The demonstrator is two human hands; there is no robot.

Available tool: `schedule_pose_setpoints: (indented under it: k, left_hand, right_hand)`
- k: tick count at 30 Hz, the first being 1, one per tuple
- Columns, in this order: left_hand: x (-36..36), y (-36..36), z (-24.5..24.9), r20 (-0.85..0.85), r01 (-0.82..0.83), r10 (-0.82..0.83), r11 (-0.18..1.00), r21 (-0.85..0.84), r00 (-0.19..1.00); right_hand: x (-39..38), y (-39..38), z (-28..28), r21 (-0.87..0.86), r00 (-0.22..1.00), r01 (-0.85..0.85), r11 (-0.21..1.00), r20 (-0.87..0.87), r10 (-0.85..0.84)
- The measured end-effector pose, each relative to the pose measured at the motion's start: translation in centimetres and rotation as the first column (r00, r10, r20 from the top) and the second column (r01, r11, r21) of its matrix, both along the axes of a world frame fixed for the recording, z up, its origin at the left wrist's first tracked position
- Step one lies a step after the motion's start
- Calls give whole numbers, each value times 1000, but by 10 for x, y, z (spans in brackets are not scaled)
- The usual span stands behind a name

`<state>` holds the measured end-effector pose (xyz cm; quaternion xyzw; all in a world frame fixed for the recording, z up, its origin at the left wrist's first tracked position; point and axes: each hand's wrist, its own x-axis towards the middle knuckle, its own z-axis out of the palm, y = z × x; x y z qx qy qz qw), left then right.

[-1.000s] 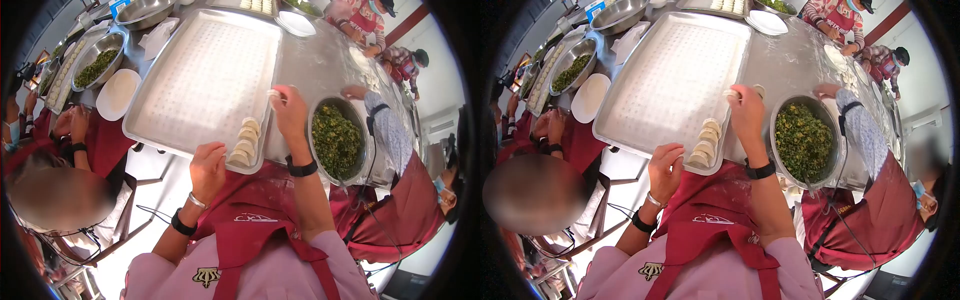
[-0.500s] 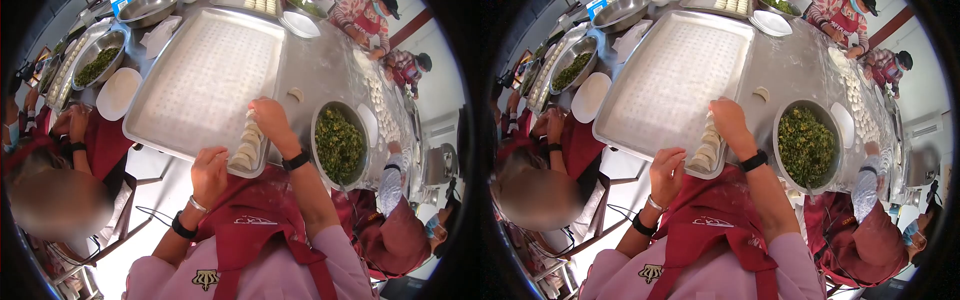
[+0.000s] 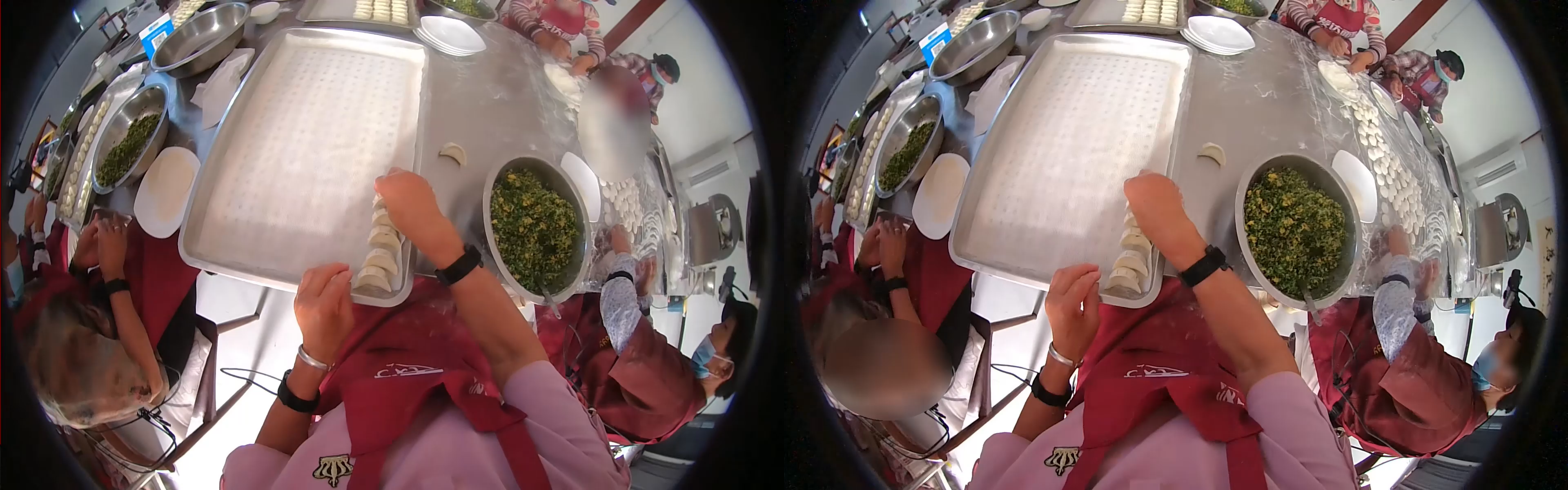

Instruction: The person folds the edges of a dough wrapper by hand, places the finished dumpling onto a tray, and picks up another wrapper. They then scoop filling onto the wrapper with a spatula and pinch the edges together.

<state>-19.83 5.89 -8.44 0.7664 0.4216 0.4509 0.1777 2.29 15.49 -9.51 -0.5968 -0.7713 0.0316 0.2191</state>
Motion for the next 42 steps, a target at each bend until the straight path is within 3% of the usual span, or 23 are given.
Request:
schedule_pose_setpoints:
  k: [4,7,10,12,13,15,16,17,18,19,21,24,26,27,28,29,30,31,32,33,34,37,42]
  left_hand:
    - [1,0,-1,-12,12,-12,1000,-9,1000]
    - [0,0,-1,-34,12,-13,1000,-4,999]
    - [0,-2,2,-39,30,-31,999,-37,999]
    - [-1,-4,4,-51,34,-36,999,-35,998]
    - [1,-2,2,-45,62,-63,998,-22,997]
    - [-2,-4,-5,-40,81,-82,996,-38,996]
    - [-6,-5,-13,-25,103,-105,993,-56,994]
    - [-7,-7,-15,-36,103,-104,994,-20,994]
    - [-9,-10,-14,-55,100,-103,994,-47,993]
    - [-8,-10,-21,-29,108,-109,993,-42,994]
    - [-5,-12,-16,-26,97,-99,992,-84,995]
    - [-10,-7,-24,-32,146,-147,988,-42,989]
    - [-10,-5,-24,-41,158,-157,987,11,987]
    - [-10,-5,-23,-57,140,-139,990,16,989]
    - [-9,-6,-14,-89,132,-131,991,-1,987]
    - [-10,-4,-17,-82,133,-132,991,4,988]
    - [-9,-5,-11,-87,118,-118,993,-3,989]
    - [-7,-4,-8,-81,114,-114,993,-5,990]
    - [-9,-3,-11,-75,95,-94,995,5,993]
    - [-9,-3,-10,-53,95,-94,995,16,994]
    - [-9,-2,-10,-61,83,-82,996,12,995]
    - [-9,-2,-7,-80,88,-88,996,2,993]
    - [-10,-1,-4,-86,80,-80,997,-4,993]
  right_hand:
    - [-1,0,3,-48,996,1,999,87,3]
    - [20,7,4,-91,989,-146,985,-45,143]
    - [48,25,16,258,987,97,961,-149,-60]
    - [65,47,6,302,930,330,894,55,-362]
    - [76,55,-1,352,837,451,820,153,-526]
    - [68,69,-26,219,621,701,679,282,-731]
    - [64,68,-27,92,586,773,628,279,-761]
    - [61,64,-42,190,537,797,573,211,-817]
    - [54,59,-26,78,477,866,495,173,-862]
    - [59,47,-9,-81,559,828,555,192,-806]
    - [71,55,-18,-143,573,819,556,240,-783]
    - [78,55,-33,-67,632,770,635,216,-744]
    - [79,66,-57,-8,574,809,587,221,-788]
    - [82,66,-75,151,561,786,599,233,-795]
    - [83,55,-65,91,632,775,626,-70,-772]
    - [88,50,-54,-160,610,755,635,-181,-771]
    - [88,39,-56,109,697,717,688,-127,-706]
    - [109,51,-85,270,749,646,715,-43,-661]
    - [90,39,-38,257,714,666,701,54,-698]
    - [73,31,-7,138,719,691,709,-227,-656]
    - [63,25,11,12,632,696,718,-483,-606]
    - [44,25,36,-155,811,276,949,-492,-316]
    - [24,29,23,-124,979,132,984,-140,-149]
